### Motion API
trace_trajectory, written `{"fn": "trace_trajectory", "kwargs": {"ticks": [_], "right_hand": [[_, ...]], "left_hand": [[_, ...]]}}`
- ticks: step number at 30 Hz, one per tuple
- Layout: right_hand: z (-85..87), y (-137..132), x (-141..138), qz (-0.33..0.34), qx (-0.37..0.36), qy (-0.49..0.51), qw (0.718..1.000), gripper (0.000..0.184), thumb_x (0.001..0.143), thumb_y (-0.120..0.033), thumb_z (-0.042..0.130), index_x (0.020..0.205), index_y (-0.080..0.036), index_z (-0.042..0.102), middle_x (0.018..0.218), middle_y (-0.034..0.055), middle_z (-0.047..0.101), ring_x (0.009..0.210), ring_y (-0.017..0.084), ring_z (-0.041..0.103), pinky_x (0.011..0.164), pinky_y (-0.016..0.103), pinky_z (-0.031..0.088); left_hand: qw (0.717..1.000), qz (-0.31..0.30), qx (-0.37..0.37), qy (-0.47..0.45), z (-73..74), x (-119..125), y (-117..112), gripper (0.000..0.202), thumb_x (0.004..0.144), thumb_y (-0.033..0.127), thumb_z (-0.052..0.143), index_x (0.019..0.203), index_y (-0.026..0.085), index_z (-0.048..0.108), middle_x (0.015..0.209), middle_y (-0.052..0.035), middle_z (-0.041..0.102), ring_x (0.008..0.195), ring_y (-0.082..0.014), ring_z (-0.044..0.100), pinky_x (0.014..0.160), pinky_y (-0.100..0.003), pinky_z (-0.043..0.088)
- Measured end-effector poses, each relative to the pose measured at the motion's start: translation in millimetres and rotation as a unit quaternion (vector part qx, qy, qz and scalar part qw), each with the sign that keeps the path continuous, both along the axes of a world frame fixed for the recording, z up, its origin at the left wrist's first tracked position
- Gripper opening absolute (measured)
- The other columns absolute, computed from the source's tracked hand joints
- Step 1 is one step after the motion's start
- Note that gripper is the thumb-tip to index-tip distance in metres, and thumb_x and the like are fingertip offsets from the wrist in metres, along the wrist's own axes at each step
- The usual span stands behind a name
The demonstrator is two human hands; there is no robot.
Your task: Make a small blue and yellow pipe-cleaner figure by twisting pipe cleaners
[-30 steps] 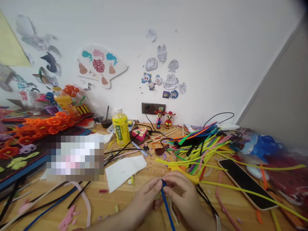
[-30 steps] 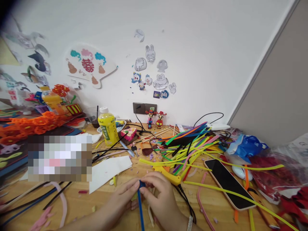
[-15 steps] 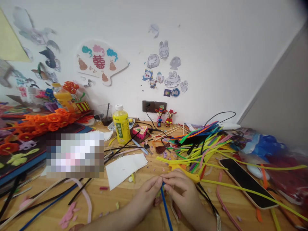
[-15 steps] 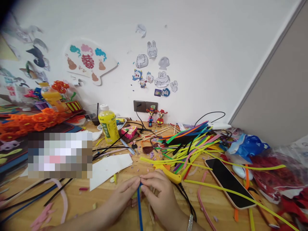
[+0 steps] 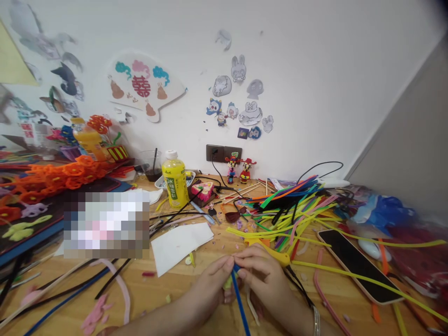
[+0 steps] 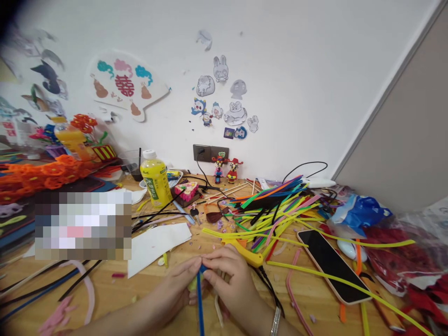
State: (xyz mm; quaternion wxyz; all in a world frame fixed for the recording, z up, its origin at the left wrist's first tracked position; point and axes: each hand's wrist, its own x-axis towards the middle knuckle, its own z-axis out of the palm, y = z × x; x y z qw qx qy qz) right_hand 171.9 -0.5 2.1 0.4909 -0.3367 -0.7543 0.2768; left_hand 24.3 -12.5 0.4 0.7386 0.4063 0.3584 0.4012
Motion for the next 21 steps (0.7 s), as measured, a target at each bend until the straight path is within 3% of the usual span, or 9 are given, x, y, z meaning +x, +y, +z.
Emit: {"fn": "trace_trajectory", "kwargs": {"ticks": [3,11,14,16,18,21], "right_hand": [[-0.4,0,0,0.000,0.000,-0.009,1.000,0.016,0.075,-0.017,0.060,0.087,-0.024,0.069,0.083,0.0052,0.067,0.078,0.017,0.058,0.072,0.032,0.046],[2.5,-5,-2,-0.019,0.003,-0.007,1.000,0.019,0.076,-0.016,0.057,0.090,-0.026,0.066,0.087,0.0043,0.065,0.083,0.018,0.057,0.077,0.032,0.044],[-2.8,-8,-3,-0.061,-0.029,0.001,0.998,0.021,0.072,-0.021,0.062,0.093,-0.024,0.063,0.090,0.0047,0.060,0.086,0.020,0.055,0.076,0.031,0.044],[-9.5,-10,-5,-0.072,-0.069,0.004,0.995,0.030,0.066,-0.022,0.066,0.096,-0.022,0.060,0.081,0.0028,0.059,0.074,0.018,0.056,0.066,0.028,0.046],[-15.7,-11,-9,-0.057,-0.125,0.004,0.991,0.035,0.067,-0.020,0.064,0.101,-0.021,0.055,0.069,-0.0007,0.058,0.060,0.015,0.055,0.057,0.025,0.045],[-18.5,-10,-13,-0.030,-0.166,0.018,0.986,0.031,0.074,-0.016,0.053,0.105,-0.019,0.052,0.064,-0.0018,0.058,0.057,0.014,0.055,0.058,0.024,0.045]], "left_hand": [[0.999,0.010,-0.040,-0.022,3.1,1,-2,0.032,0.062,0.050,0.064,0.075,0.021,0.063,0.061,0.0044,0.044,0.053,-0.0079,0.034,0.051,-0.020,0.032],[0.998,0.059,-0.015,0.010,-2.2,2,2,0.033,0.062,0.051,0.063,0.075,0.020,0.063,0.066,0.0031,0.049,0.055,-0.0090,0.038,0.049,-0.019,0.029],[0.995,0.096,0.012,0.027,-0.8,-1,5,0.034,0.064,0.052,0.060,0.075,0.020,0.061,0.066,0.0034,0.050,0.056,-0.0093,0.039,0.050,-0.020,0.030],[0.993,0.112,0.017,0.031,0.2,-2,7,0.032,0.066,0.052,0.058,0.075,0.020,0.060,0.063,0.0046,0.049,0.056,-0.0092,0.039,0.052,-0.020,0.031],[0.992,0.118,0.021,0.037,0.9,-3,7,0.030,0.068,0.050,0.058,0.077,0.021,0.059,0.061,0.0054,0.049,0.056,-0.0095,0.040,0.054,-0.020,0.032],[0.992,0.118,0.019,0.029,2.6,-2,8,0.030,0.069,0.048,0.058,0.081,0.021,0.058,0.062,0.0054,0.048,0.056,-0.0095,0.040,0.053,-0.020,0.032]]}}
